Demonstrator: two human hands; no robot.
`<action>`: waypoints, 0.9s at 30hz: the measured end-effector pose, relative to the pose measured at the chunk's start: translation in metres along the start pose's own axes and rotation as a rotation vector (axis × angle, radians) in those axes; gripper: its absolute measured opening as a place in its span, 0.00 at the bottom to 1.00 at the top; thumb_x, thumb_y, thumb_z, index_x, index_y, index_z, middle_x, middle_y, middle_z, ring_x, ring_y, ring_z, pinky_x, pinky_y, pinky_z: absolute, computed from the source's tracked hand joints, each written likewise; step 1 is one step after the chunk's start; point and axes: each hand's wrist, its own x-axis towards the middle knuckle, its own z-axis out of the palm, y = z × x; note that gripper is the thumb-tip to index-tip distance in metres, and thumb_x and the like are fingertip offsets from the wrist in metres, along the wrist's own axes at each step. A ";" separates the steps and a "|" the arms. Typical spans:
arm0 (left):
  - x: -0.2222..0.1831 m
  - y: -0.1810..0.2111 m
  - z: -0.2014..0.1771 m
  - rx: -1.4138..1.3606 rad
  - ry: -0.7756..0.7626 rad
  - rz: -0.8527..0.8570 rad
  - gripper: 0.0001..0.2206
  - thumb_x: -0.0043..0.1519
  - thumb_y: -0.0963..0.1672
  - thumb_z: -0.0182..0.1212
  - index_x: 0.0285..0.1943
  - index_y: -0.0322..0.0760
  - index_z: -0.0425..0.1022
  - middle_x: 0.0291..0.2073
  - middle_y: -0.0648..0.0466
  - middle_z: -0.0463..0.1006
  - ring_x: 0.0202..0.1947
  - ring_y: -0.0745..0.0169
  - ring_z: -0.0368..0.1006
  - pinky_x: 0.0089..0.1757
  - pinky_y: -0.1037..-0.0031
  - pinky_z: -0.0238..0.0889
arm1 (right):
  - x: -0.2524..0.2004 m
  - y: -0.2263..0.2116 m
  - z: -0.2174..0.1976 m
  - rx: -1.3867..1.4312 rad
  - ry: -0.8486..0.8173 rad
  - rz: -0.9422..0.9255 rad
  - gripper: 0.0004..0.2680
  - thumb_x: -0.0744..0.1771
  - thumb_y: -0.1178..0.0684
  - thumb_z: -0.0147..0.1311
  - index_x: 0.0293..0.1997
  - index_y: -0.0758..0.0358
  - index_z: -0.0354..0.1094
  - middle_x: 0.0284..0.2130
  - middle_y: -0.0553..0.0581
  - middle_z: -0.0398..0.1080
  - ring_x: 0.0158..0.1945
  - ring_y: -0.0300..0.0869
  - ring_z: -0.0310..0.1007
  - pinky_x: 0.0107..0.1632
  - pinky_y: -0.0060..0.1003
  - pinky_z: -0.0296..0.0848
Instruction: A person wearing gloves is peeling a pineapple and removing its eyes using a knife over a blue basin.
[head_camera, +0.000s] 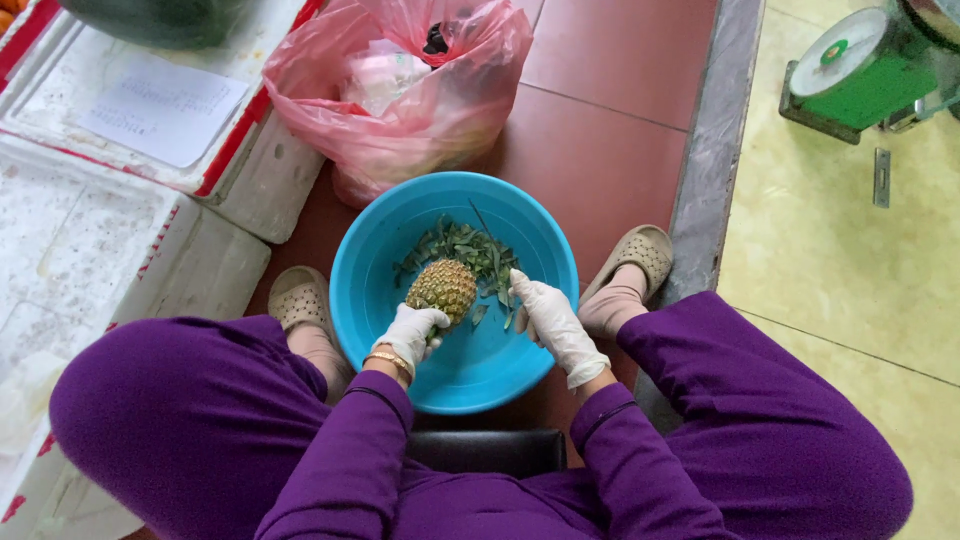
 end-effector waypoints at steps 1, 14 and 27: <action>0.016 0.001 -0.001 0.113 0.041 0.067 0.43 0.42 0.41 0.73 0.69 0.44 0.54 0.28 0.45 0.80 0.15 0.54 0.76 0.18 0.68 0.67 | 0.004 0.000 -0.001 -0.013 0.007 0.038 0.23 0.69 0.29 0.51 0.44 0.66 0.72 0.12 0.66 0.66 0.07 0.47 0.56 0.10 0.36 0.53; -0.064 0.043 -0.029 0.400 -0.038 0.106 0.55 0.50 0.40 0.68 0.82 0.32 0.27 0.44 0.37 0.79 0.32 0.49 0.81 0.40 0.63 0.73 | -0.015 -0.002 0.033 -0.761 -0.141 -0.004 0.28 0.68 0.24 0.44 0.42 0.66 0.72 0.38 0.72 0.77 0.47 0.64 0.77 0.52 0.53 0.74; -0.110 0.098 -0.024 0.701 -0.083 0.075 0.50 0.53 0.46 0.62 0.83 0.39 0.31 0.60 0.39 0.75 0.64 0.40 0.70 0.62 0.52 0.60 | -0.021 -0.014 0.035 -1.021 -0.176 0.098 0.28 0.68 0.22 0.37 0.48 0.61 0.70 0.42 0.69 0.77 0.52 0.60 0.78 0.56 0.53 0.73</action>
